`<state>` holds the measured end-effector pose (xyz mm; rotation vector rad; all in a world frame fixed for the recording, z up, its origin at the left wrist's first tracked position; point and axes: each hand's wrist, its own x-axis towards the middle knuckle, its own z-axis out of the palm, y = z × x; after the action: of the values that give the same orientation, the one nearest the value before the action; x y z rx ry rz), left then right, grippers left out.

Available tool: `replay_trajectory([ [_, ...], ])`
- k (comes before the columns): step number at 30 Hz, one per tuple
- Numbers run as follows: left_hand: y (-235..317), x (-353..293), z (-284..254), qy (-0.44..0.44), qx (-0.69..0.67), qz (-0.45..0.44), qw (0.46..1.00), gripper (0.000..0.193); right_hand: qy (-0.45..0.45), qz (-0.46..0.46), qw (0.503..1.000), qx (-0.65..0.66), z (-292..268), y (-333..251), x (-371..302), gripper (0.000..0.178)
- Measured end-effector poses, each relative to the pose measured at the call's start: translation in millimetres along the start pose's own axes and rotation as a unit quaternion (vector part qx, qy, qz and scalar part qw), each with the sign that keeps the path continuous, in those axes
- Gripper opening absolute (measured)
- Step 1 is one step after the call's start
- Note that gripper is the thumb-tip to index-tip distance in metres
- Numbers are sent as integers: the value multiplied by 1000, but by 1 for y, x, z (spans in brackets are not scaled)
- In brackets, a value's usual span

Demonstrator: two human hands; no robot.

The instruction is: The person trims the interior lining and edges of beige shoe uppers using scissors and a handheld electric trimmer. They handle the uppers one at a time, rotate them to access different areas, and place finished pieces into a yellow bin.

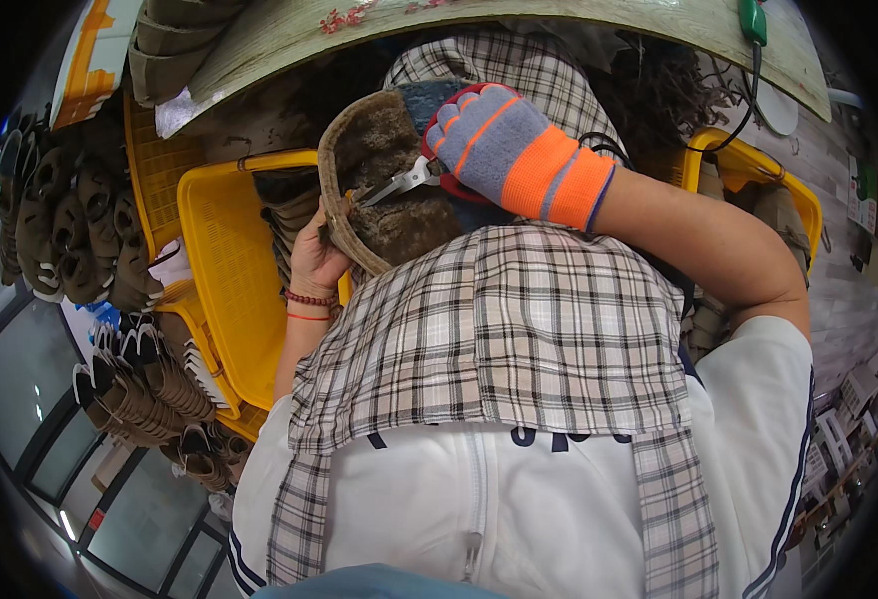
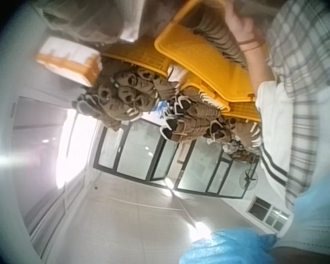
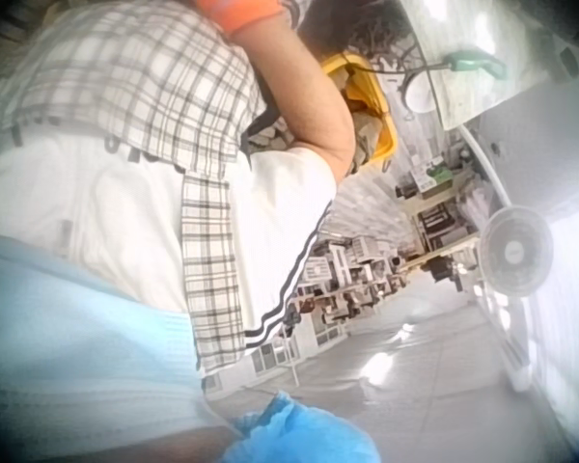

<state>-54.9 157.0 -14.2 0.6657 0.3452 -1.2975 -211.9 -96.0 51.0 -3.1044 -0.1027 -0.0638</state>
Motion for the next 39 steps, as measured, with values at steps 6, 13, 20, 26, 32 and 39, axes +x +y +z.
replay_trajectory([
  [6, 1, 0, 5, 1, 9, -2, 1000, 31, -42, 19, 999, 14, -10, 1, -3, 27],
  [13, 3, 0, 1, -15, 7, -5, 1000, 29, -3, 34, 998, 49, -14, 11, -17, 26],
  [20, 2, -1, 12, 2, 22, -1, 1000, 29, -5, 14, 999, 38, -14, 6, -4, 26],
  [26, 3, 0, 10, 2, 27, -6, 1000, 28, -27, 7, 1000, -7, -9, 4, 2, 25],
  [32, 1, 0, 8, 35, 52, 19, 998, 29, 40, 45, 997, 53, -14, 22, -10, 28],
  [39, -8, 8, 40, 85, 41, 95, 991, 27, 52, 51, 997, -39, -2, 37, -5, 34],
])
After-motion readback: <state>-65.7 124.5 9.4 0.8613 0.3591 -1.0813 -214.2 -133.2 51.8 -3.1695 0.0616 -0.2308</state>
